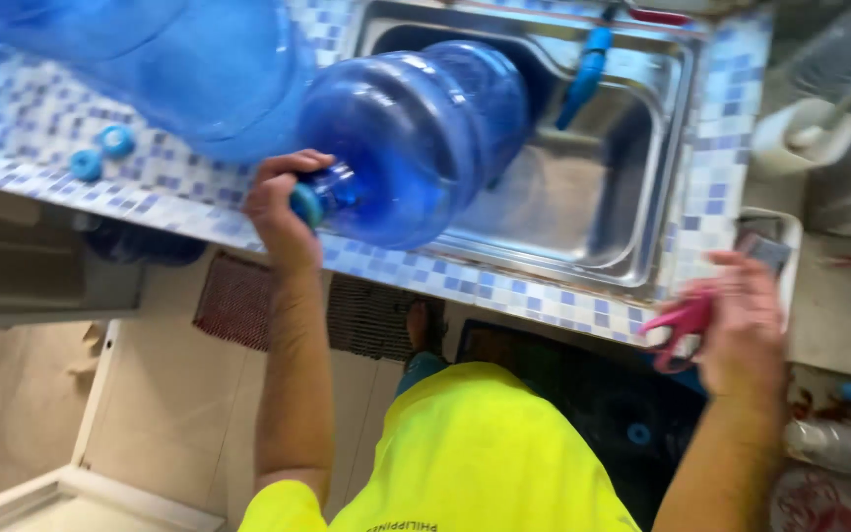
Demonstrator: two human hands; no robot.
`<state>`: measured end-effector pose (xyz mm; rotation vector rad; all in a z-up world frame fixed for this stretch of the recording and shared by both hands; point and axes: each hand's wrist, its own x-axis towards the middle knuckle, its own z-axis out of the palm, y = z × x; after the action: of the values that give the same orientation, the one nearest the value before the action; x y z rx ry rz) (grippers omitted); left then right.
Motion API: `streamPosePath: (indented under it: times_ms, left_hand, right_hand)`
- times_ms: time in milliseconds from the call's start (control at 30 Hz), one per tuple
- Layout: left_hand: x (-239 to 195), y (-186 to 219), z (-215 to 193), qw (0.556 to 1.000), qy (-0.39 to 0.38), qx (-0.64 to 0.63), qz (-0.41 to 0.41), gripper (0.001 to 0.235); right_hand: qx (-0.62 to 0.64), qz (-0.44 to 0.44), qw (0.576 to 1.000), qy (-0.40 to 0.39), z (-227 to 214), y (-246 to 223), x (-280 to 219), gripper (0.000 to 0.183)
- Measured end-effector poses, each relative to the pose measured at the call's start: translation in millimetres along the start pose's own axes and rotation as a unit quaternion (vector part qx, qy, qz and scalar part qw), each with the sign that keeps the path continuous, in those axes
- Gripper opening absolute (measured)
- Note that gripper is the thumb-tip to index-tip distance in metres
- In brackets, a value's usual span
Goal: Removing plastic seals with scissors, rinsing large blue jugs in a sink, and filling them with water at a purification station.
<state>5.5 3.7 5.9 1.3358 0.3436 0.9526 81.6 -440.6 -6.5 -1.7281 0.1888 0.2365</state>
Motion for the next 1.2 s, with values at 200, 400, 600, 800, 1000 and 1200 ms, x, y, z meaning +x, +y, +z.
streamPosePath:
  times_ms: [200, 400, 600, 800, 1000, 1200]
  left_hand:
    - [-16, -47, 3, 0.998, 0.037, -0.018, 0.055, 0.033]
    - [-30, -30, 35, 0.993, 0.103, -0.024, 0.051, 0.037]
    - [-50, -15, 57, 0.996, 0.084, -0.003, 0.038, 0.036]
    - [-58, -17, 63, 0.996, 0.075, 0.02, 0.049, 0.034]
    - [-64, -22, 68, 0.995, 0.074, 0.002, 0.065, 0.033]
    - [-70, -11, 76, 0.995, 0.068, 0.002, 0.068, 0.031]
  right_hand:
    - [-0.13, -0.074, 0.953, -0.262, 175, -74, -74, 0.026]
    - [-0.167, -0.2, 0.919, -0.295, 242, -48, -81, 0.026]
    - [-0.157, -0.2, 0.922, -0.292, 235, -43, -89, 0.026]
    - [-0.161, -0.183, 0.927, -0.285, 225, -47, -96, 0.028]
    - [-0.223, -0.171, 0.919, -0.277, 226, -43, -93, 0.029]
    - [-0.2, -0.145, 0.933, -0.262, 235, -47, -93, 0.028]
